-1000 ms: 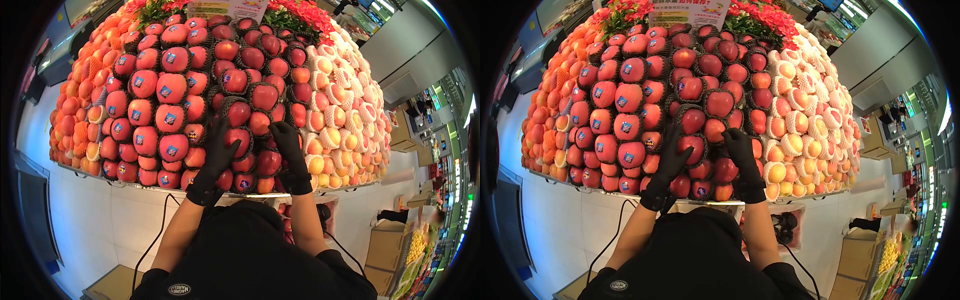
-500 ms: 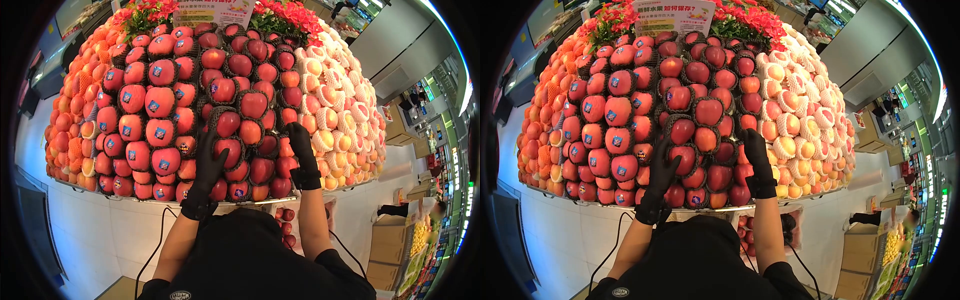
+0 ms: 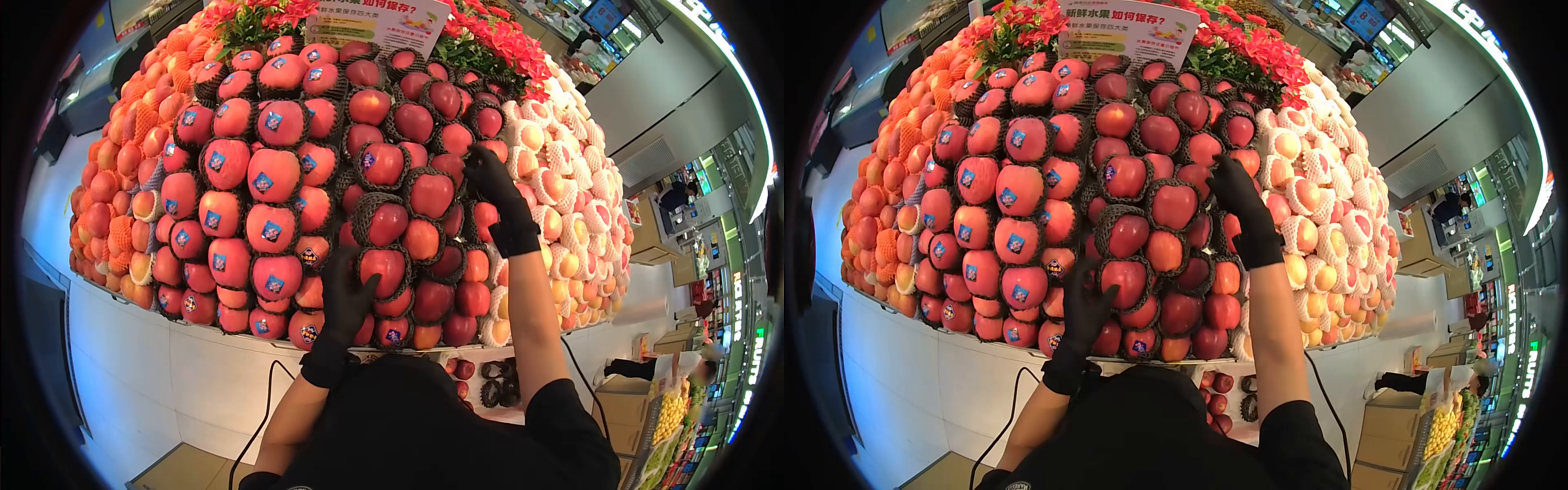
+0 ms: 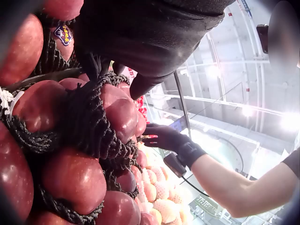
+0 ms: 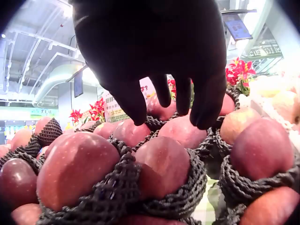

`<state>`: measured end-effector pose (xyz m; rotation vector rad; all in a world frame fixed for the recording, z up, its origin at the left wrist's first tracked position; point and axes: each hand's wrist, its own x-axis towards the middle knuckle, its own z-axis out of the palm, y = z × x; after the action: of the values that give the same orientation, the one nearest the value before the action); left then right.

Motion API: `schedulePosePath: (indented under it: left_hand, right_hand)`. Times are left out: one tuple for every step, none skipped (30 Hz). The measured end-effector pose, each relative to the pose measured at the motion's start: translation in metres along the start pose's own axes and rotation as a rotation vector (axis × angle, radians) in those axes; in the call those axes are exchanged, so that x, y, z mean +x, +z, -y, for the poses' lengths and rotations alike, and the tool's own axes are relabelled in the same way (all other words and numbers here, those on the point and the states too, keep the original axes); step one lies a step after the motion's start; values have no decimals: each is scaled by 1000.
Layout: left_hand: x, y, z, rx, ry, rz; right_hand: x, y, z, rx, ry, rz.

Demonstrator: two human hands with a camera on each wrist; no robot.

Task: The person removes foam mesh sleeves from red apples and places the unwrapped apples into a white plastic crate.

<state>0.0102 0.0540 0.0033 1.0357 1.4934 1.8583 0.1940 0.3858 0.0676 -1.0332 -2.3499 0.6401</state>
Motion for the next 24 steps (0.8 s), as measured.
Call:
schedulePosePath:
  left_hand:
    - [0,-1,-2,46,20,12]
    - [-1,-1,-5,93,39,24]
    - [-1,-2,-6,140,58,36]
    - [-3,-3,1,152,12,53]
    - [-6,-4,12,164,-35,68]
    - [-5,-4,14,177,-83,83]
    - [-4,-6,14,178,-75,86]
    - [-3,-8,6,178,-66,89]
    - [-1,-9,2,177,-58,93]
    - [-2,-10,7,213,-54,92]
    - [-2,-11,13,249,-48,92]
    - [-3,-12,16,284,-41,92]
    - [-6,-12,17,260,-67,88]
    - [-7,-12,14,235,-90,85]
    - [-8,-12,14,224,-116,84]
    - [-9,-12,14,213,-142,83]
    - [-11,-14,16,216,-173,84]
    - [-13,-15,16,210,-199,82]
    - [-14,-16,15,203,-225,81]
    - [-15,-14,11,186,-242,77]
    - [-15,-14,8,169,-257,74]
    - [-15,-14,9,174,-241,70]
    - [-15,-14,11,178,-226,68]
    - [-16,-14,12,180,-212,69]
  right_hand:
    - [12,2,3,-11,-13,-14]
    - [25,4,8,-113,-64,-54]
    - [39,5,13,-214,-116,-94]
    - [52,5,18,-314,-168,-134]
    - [64,4,20,-337,-173,-131]
    - [75,5,21,-359,-179,-128]
    - [87,5,23,-381,-186,-125]
    - [100,4,21,-363,-99,-43]
    - [112,7,13,-366,-140,-65]
    - [124,11,6,-368,-182,-88]
    - [130,14,9,-371,-226,-113]
    - [134,14,12,-381,-176,-87]
    - [137,13,14,-391,-218,-67]
    - [141,13,16,-401,-262,-47]
    - [146,13,17,-411,-305,-28]
    - [150,13,18,-374,-291,-3]
    - [154,13,16,-336,-278,25]
    - [156,14,13,-296,-263,55]
    - [158,15,11,-264,-263,48]
    - [159,16,11,-233,-262,41]
    - [161,17,11,-202,-262,32]
    - [161,18,11,-160,-260,19]
    - [160,19,14,-164,-237,7]
    - [158,20,18,-170,-213,-6]
